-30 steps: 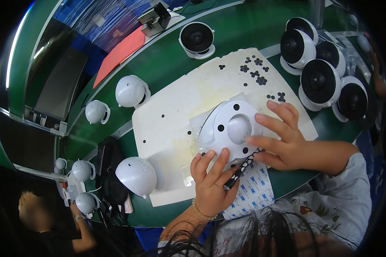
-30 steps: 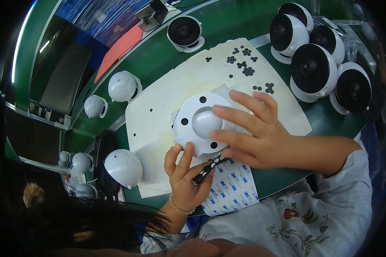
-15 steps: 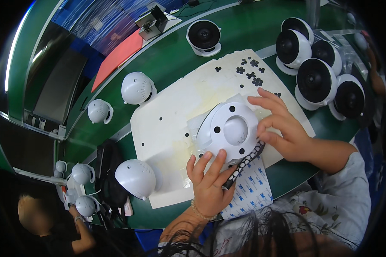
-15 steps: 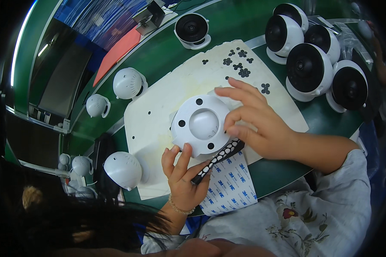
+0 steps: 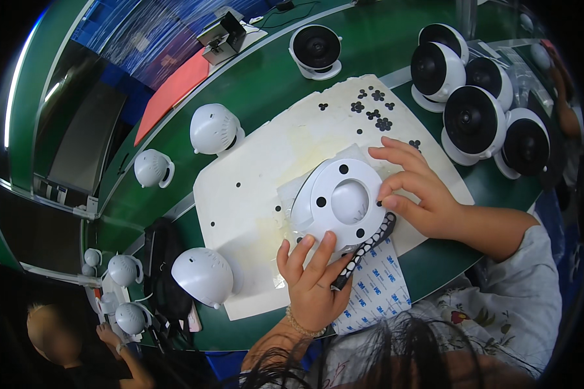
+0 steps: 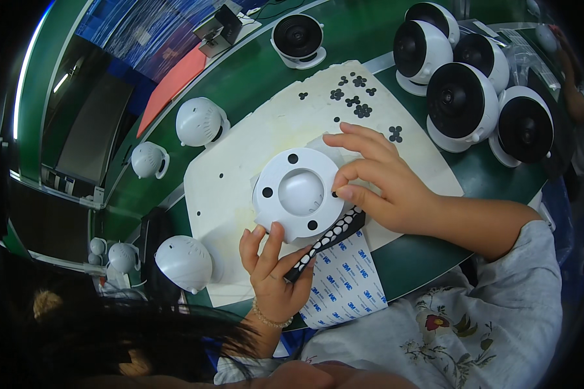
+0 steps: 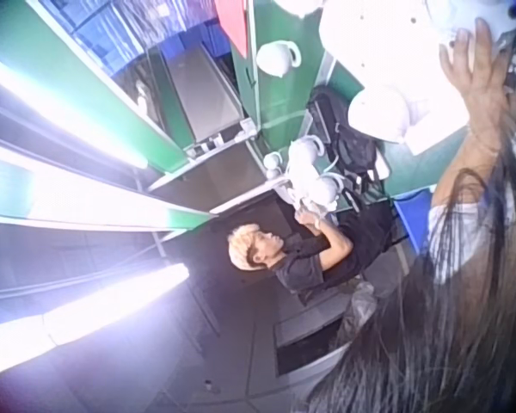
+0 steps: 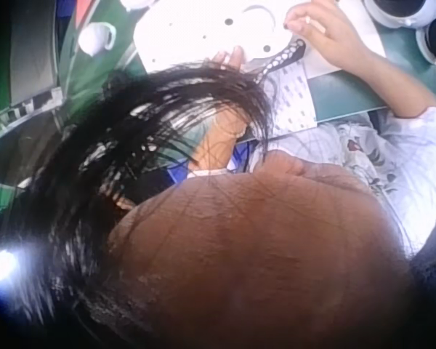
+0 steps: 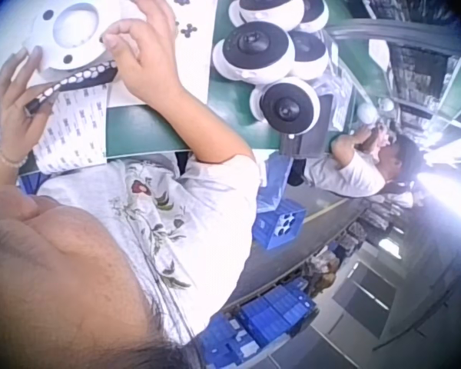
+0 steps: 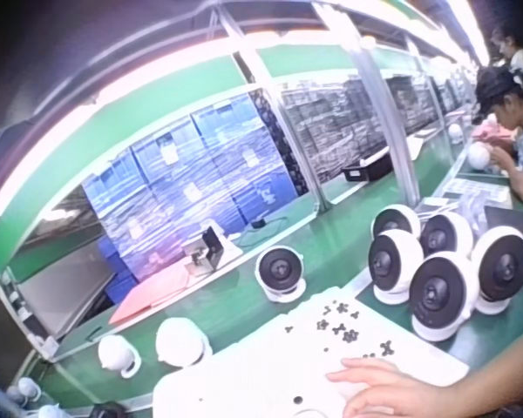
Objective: The person assembles white dome security cameras on a green workbench. They repeatedly pick up camera housings, insert small black circular components into the base, and place the finished units on the table.
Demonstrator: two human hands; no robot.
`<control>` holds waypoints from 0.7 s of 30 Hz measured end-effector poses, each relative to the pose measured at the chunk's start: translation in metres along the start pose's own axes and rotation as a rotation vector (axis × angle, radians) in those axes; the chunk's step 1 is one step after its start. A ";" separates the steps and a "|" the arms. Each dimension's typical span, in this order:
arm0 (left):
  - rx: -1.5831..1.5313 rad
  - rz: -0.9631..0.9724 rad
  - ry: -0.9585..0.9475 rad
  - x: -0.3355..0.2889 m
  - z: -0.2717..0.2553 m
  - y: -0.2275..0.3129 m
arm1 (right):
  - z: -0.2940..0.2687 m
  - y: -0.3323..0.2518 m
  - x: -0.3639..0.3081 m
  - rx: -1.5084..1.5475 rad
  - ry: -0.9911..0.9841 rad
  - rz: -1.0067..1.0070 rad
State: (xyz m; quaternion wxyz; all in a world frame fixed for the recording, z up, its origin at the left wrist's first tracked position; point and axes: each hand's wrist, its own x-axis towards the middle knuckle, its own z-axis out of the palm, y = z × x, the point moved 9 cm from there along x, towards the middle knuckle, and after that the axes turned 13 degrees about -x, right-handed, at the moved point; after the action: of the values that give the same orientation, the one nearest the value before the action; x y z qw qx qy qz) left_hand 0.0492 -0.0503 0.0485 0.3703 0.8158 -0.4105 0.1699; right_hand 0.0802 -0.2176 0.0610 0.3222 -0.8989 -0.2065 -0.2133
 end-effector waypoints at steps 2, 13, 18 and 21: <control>0.004 -0.001 -0.007 0.001 0.000 0.001 | -0.003 -0.002 -0.004 -0.091 0.030 -0.056; 0.004 -0.015 0.010 -0.001 0.000 -0.002 | -0.007 -0.005 -0.005 -0.196 0.049 -0.179; 0.012 0.007 -0.004 0.001 0.000 0.001 | 0.028 0.038 0.022 0.694 -0.162 0.442; -0.002 -0.011 0.008 -0.001 -0.002 -0.001 | 0.043 0.038 0.039 0.770 -0.316 0.529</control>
State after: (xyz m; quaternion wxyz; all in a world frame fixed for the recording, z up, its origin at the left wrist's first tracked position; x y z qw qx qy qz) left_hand 0.0496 -0.0482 0.0489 0.3738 0.8168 -0.4049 0.1707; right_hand 0.1422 -0.2065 0.0325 0.6391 -0.7574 -0.0813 0.1065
